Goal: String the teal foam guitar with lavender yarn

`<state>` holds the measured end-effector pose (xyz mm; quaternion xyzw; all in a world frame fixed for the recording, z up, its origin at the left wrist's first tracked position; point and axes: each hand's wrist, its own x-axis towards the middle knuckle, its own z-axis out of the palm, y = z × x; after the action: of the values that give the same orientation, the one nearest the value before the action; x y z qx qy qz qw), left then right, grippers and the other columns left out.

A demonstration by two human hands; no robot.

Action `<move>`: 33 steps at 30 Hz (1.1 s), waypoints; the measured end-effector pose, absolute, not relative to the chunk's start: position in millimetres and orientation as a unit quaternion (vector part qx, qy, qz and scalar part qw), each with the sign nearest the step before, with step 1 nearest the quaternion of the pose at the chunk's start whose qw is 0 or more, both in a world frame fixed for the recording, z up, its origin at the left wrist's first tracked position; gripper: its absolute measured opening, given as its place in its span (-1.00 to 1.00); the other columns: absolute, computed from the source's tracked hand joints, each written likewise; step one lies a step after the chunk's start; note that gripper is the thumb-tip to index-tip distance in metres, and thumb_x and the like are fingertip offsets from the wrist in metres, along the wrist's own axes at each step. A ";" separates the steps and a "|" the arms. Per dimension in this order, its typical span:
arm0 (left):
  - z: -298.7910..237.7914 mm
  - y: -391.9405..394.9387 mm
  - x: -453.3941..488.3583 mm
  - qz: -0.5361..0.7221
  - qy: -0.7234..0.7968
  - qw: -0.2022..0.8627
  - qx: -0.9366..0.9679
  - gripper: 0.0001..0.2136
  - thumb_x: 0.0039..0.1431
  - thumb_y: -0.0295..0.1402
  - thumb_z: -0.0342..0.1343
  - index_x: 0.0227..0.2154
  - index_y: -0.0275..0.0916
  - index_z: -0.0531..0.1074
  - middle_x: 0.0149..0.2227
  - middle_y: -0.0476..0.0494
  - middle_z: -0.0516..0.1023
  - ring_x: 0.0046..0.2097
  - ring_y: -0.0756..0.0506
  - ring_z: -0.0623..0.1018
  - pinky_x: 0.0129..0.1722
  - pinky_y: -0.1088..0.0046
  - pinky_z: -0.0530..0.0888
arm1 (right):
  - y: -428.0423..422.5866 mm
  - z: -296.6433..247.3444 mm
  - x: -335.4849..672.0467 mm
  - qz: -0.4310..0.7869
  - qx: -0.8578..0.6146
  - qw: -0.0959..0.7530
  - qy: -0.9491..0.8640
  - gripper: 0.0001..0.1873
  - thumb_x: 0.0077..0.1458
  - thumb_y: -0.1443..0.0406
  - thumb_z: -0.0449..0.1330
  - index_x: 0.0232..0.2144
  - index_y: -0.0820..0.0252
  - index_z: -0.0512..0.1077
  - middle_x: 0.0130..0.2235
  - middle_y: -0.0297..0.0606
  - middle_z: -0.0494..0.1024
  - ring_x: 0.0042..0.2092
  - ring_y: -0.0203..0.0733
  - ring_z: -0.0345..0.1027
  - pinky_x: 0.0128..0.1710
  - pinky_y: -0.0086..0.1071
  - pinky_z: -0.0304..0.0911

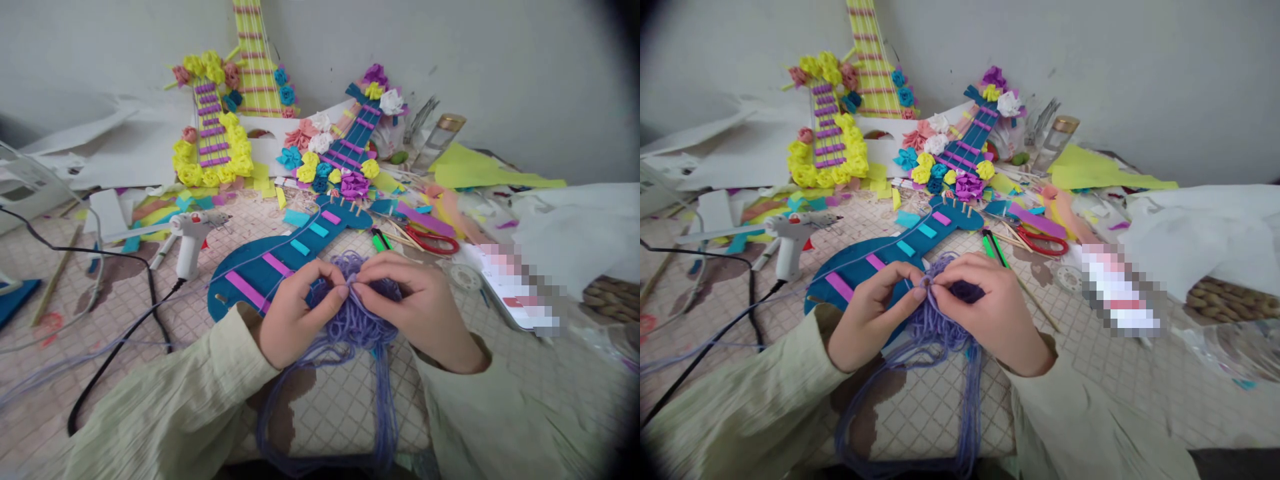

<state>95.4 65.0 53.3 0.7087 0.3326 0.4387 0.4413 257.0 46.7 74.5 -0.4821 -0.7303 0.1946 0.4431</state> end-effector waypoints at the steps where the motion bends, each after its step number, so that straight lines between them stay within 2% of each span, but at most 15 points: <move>1: 53.5 64.6 95.5 0.438 0.331 0.442 0.709 -0.96 0.12 -0.41 0.02 -0.41 -0.26 0.31 -0.43 -0.02 0.37 -0.35 0.02 0.37 -0.31 0.47 0.33 | 46.7 74.5 256.6 0.190 -0.481 0.445 -0.731 -0.93 -0.09 0.38 0.19 -0.53 0.10 0.41 -0.44 -0.35 0.47 -0.35 -0.27 0.36 -0.34 -0.34 0.27; 10: 49.3 63.1 95.1 0.439 0.318 0.462 0.702 -0.94 0.16 -0.38 -0.05 -0.40 -0.24 0.25 -0.40 -0.06 0.32 -0.32 -0.02 0.34 -0.31 0.44 0.30 | 45.3 74.4 254.3 0.176 -0.481 0.457 -0.727 -0.91 -0.08 0.39 0.18 -0.52 0.09 0.39 -0.44 -0.34 0.45 -0.37 -0.26 0.34 -0.36 -0.33 0.26; 16: 50.5 63.0 94.4 0.446 0.320 0.459 0.699 -0.93 0.13 -0.36 0.01 -0.35 -0.24 0.30 -0.39 -0.06 0.35 -0.30 -0.02 0.37 -0.27 0.43 0.32 | 45.4 74.9 253.4 0.160 -0.466 0.460 -0.739 -0.92 -0.07 0.39 0.16 -0.51 0.10 0.41 -0.43 -0.33 0.46 -0.35 -0.26 0.34 -0.37 -0.34 0.26; 21: 52.3 63.8 94.8 0.443 0.328 0.443 0.707 -0.96 0.09 -0.41 0.06 -0.38 -0.25 0.32 -0.42 -0.02 0.38 -0.34 0.01 0.38 -0.31 0.47 0.32 | 45.5 74.2 252.9 0.151 -0.468 0.457 -0.741 -0.93 -0.07 0.39 0.16 -0.50 0.13 0.42 -0.43 -0.32 0.46 -0.36 -0.27 0.34 -0.35 -0.34 0.26; 33: 48.4 65.1 95.7 0.471 0.329 0.442 0.688 -0.95 0.09 -0.45 0.06 -0.37 -0.23 0.29 -0.41 -0.04 0.35 -0.33 -0.01 0.37 -0.29 0.44 0.33 | 46.4 73.2 254.5 0.228 -0.483 0.434 -0.726 -0.96 -0.08 0.35 0.19 -0.46 0.15 0.42 -0.38 -0.29 0.49 -0.30 -0.23 0.36 -0.29 -0.32 0.28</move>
<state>95.7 65.1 48.4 0.6882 0.3294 0.4714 0.4424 254.5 46.4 73.2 -0.4826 -0.7258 0.2281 0.4340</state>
